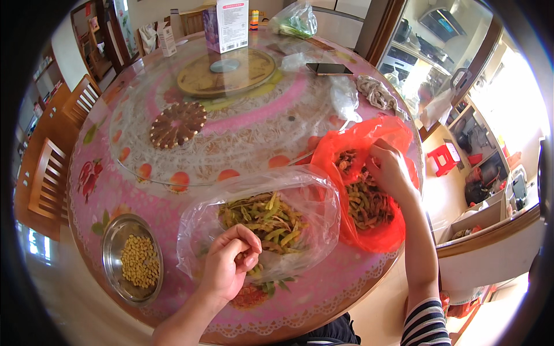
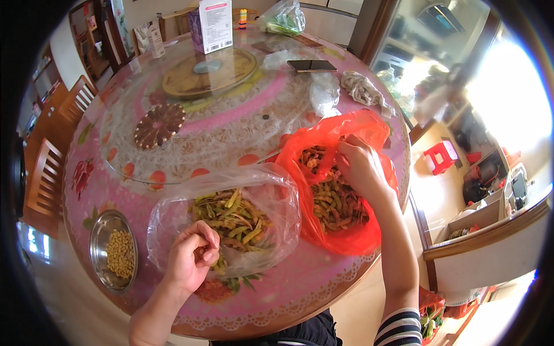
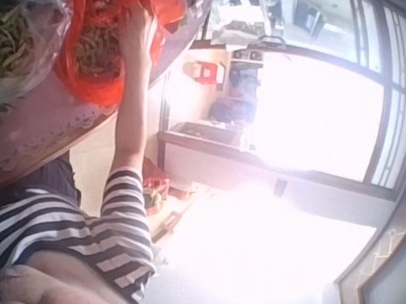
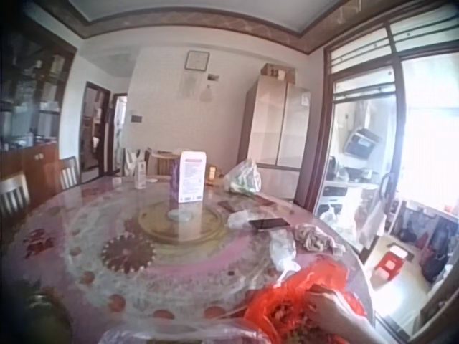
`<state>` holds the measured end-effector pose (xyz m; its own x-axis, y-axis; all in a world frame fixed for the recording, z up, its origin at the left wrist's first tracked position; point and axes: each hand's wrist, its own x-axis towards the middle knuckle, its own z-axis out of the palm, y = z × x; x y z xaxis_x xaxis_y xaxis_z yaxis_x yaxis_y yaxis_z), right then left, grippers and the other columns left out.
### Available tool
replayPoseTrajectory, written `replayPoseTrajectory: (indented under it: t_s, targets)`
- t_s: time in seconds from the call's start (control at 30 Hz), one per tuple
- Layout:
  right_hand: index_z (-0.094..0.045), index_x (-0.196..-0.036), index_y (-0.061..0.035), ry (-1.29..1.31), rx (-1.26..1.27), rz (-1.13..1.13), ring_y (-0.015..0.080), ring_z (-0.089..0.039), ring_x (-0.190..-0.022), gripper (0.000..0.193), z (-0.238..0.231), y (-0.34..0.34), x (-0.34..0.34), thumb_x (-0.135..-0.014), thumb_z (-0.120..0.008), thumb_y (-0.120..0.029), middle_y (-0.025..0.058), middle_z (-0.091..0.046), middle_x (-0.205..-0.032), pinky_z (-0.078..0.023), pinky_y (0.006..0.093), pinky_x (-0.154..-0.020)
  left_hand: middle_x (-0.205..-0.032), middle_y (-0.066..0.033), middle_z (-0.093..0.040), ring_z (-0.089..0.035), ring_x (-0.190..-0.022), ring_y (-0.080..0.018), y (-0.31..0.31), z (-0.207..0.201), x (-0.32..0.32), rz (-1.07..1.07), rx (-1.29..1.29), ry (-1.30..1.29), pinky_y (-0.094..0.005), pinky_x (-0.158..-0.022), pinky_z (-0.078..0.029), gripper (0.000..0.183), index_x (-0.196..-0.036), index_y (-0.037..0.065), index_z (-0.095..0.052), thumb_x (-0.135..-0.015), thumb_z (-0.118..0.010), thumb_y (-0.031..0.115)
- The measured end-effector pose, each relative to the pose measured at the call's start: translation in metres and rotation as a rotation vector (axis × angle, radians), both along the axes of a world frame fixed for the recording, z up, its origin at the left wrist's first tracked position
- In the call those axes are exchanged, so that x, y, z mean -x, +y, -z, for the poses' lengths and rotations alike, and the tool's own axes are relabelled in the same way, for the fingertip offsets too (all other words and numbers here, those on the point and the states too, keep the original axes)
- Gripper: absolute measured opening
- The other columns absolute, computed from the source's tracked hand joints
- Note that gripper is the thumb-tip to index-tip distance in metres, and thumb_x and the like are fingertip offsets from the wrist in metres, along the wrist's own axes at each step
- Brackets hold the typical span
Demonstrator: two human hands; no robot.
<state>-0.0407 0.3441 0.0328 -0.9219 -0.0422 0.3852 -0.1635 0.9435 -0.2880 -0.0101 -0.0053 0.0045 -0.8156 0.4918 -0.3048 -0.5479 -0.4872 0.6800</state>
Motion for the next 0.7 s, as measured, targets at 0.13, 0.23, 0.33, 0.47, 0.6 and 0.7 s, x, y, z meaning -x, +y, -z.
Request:
replayPoseTrajectory:
  t_s: [0.13, 0.23, 0.33, 0.47, 0.6, 0.7]
  targets:
    - [-0.064, -0.092, -0.0055, 0.037, -0.055, -0.190, 0.0390, -0.056, -0.092, 0.019, 0.004, 0.000, 0.011, -0.074, -0.061, -0.002, 0.0177, -0.057, -0.098, -0.047, 0.0450, -0.077, -0.075, -0.0070, -0.056, -0.041, -0.056, -0.0082, 0.001, -0.001, 0.001, 0.006, 0.018, 0.021, -0.0213, -0.050, -0.031, 0.019, -0.078, 0.002, -0.054, -0.080, -0.037, -0.004]
    - [-0.065, -0.093, -0.0062, -0.041, -0.048, -0.083, 0.0395, -0.052, -0.100, 0.022, 0.005, 0.003, 0.011, -0.072, -0.063, -0.003, 0.0199, -0.055, -0.104, -0.045, 0.0456, -0.082, -0.070, -0.0077, -0.051, -0.041, -0.054, -0.0094, 0.003, 0.001, 0.000, -0.020, 0.018, 0.044, -0.0216, -0.047, -0.029, 0.014, -0.077, 0.002, -0.052, -0.080, -0.040, -0.002]
    - [-0.060, -0.093, -0.0011, -0.041, 0.035, 0.006, 0.0402, -0.053, -0.091, 0.022, 0.009, 0.003, 0.013, -0.071, -0.063, -0.003, 0.0198, -0.054, -0.099, -0.045, 0.0455, -0.078, -0.073, -0.0068, -0.054, -0.042, -0.055, -0.0090, 0.001, 0.003, 0.000, 0.001, -0.013, 0.041, -0.0208, -0.047, -0.028, 0.015, -0.079, 0.003, -0.053, -0.081, -0.040, -0.002]
    - [-0.057, -0.097, 0.0003, -0.132, 0.056, 0.032, 0.0382, -0.055, -0.090, 0.024, 0.010, 0.007, 0.010, -0.073, -0.060, 0.001, 0.0192, -0.057, -0.095, -0.045, 0.0424, -0.078, -0.074, -0.0059, -0.055, -0.043, -0.056, -0.0078, 0.000, 0.004, 0.000, 0.029, -0.049, 0.029, -0.0190, -0.046, -0.028, 0.018, -0.081, 0.003, -0.055, -0.084, -0.039, -0.002]
    - [-0.059, -0.093, 0.0001, -0.119, 0.002, 0.035, 0.0331, -0.056, -0.086, 0.020, 0.012, 0.009, 0.010, -0.072, -0.058, 0.002, 0.0157, -0.059, -0.091, -0.045, 0.0396, -0.078, -0.075, -0.0046, -0.054, -0.042, -0.056, -0.0065, -0.001, 0.004, 0.001, 0.069, -0.074, 0.040, -0.0195, -0.048, -0.029, 0.016, -0.082, 0.004, -0.055, -0.086, -0.040, -0.001]
    - [-0.057, -0.090, 0.0001, 0.006, -0.097, 0.063, 0.0318, -0.055, -0.083, 0.017, 0.011, 0.009, 0.009, -0.073, -0.057, 0.001, 0.0151, -0.058, -0.087, -0.044, 0.0405, -0.075, -0.076, -0.0040, -0.054, -0.042, -0.057, -0.0061, -0.003, 0.003, 0.002, 0.062, -0.065, 0.028, -0.0198, -0.049, -0.028, 0.015, -0.084, 0.004, -0.055, -0.087, -0.041, 0.001]
